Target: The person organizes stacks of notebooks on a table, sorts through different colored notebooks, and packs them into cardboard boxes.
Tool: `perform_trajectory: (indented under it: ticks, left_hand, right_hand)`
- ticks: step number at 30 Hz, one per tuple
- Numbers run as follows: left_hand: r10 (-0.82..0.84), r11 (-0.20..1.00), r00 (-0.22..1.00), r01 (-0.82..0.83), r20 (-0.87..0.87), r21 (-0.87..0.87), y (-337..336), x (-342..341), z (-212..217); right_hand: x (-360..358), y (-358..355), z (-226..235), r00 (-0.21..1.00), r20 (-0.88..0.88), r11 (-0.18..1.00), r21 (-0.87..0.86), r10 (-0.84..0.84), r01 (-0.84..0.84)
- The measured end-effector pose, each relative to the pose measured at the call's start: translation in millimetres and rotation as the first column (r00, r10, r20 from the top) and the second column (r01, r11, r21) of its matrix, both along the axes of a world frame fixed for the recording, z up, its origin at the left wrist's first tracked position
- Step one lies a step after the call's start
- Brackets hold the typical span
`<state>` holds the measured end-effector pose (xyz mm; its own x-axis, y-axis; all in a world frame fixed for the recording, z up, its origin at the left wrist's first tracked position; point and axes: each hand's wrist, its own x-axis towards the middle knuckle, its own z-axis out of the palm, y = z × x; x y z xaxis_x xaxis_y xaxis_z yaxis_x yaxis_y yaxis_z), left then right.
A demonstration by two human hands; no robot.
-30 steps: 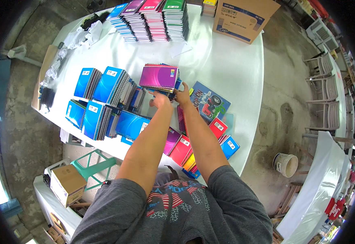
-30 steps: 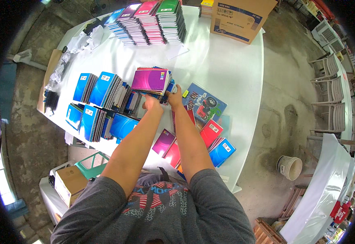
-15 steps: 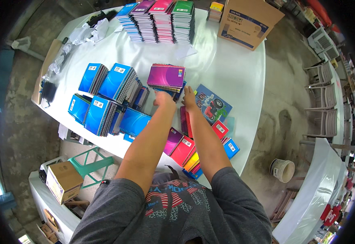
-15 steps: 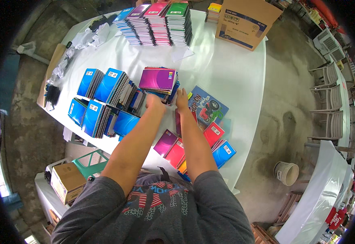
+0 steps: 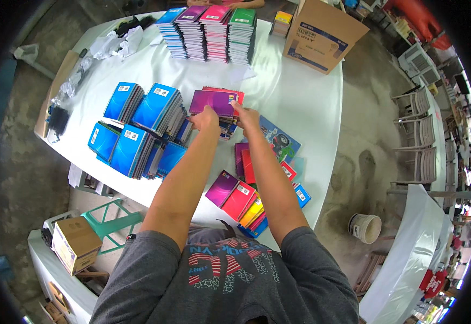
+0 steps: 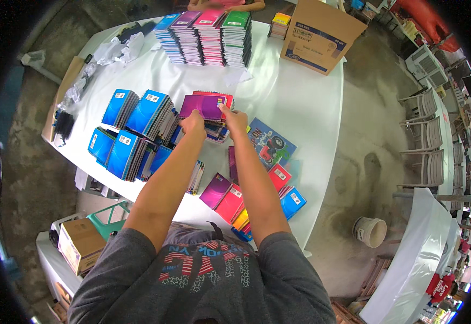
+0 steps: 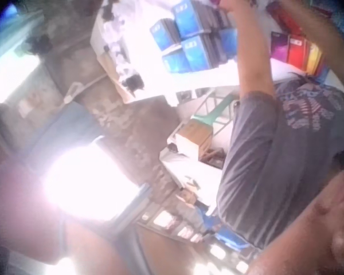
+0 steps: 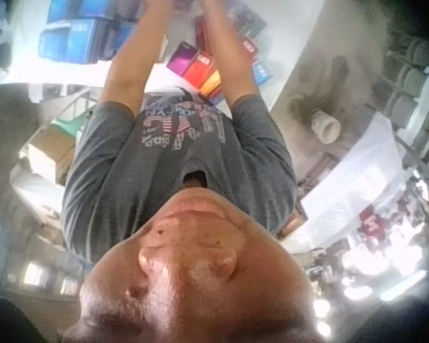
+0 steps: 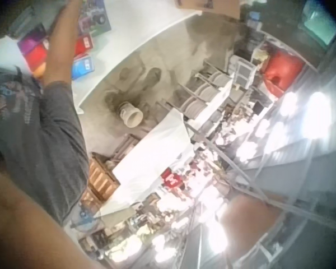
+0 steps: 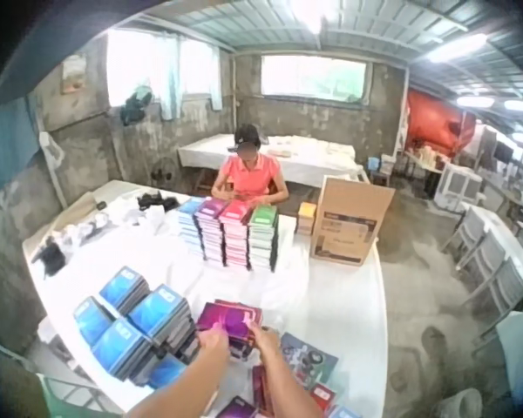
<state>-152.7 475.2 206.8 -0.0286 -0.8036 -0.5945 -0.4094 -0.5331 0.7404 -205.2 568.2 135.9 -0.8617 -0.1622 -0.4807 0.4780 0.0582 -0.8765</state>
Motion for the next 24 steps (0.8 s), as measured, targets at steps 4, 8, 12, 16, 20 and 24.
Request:
perform_trajectory:
  ticks: [4, 8, 12, 16, 20, 24]
  left_hand:
    - [-0.038, 0.999, 0.993, 0.036, -0.111, -0.021, -16.1, 10.2, -15.3]
    - [-0.191, 0.979, 0.968, 0.176, -0.164, -0.1, -17.8, 12.8, -21.9]
    - [-0.216, 0.976, 0.945, 0.211, -0.247, -0.044, -22.1, 12.1, -32.1]
    - [-0.223, 0.971, 0.848, 0.234, -0.481, -0.037, -62.0, 26.1, -43.6]
    - [-0.149, 0.989, 0.963, 0.146, -0.226, -0.029, 13.7, 44.3, 32.0]
    - [-0.03, 0.828, 0.503, 0.496, -0.864, 0.26, -8.7, 122.1, 95.4]
  right_hand:
    - [11.5, -1.0, 17.4, 0.994, 0.063, 0.987, -0.134, 0.095, -0.086]
    - [14.7, 4.3, 26.4, 0.987, 0.101, 0.969, -0.225, 0.124, -0.099]
    - [26.4, 8.6, 35.8, 0.99, 0.092, 0.95, -0.305, 0.107, -0.074]
    - [52.7, -14.5, 65.0, 0.979, -0.028, 0.887, -0.419, 0.201, -0.194]
    - [67.9, 31.9, 60.1, 0.987, -0.159, 0.912, -0.408, -0.038, -0.031]
    - [118.1, 49.6, 146.2, 0.431, -0.899, 0.991, 0.021, 0.075, -0.129]
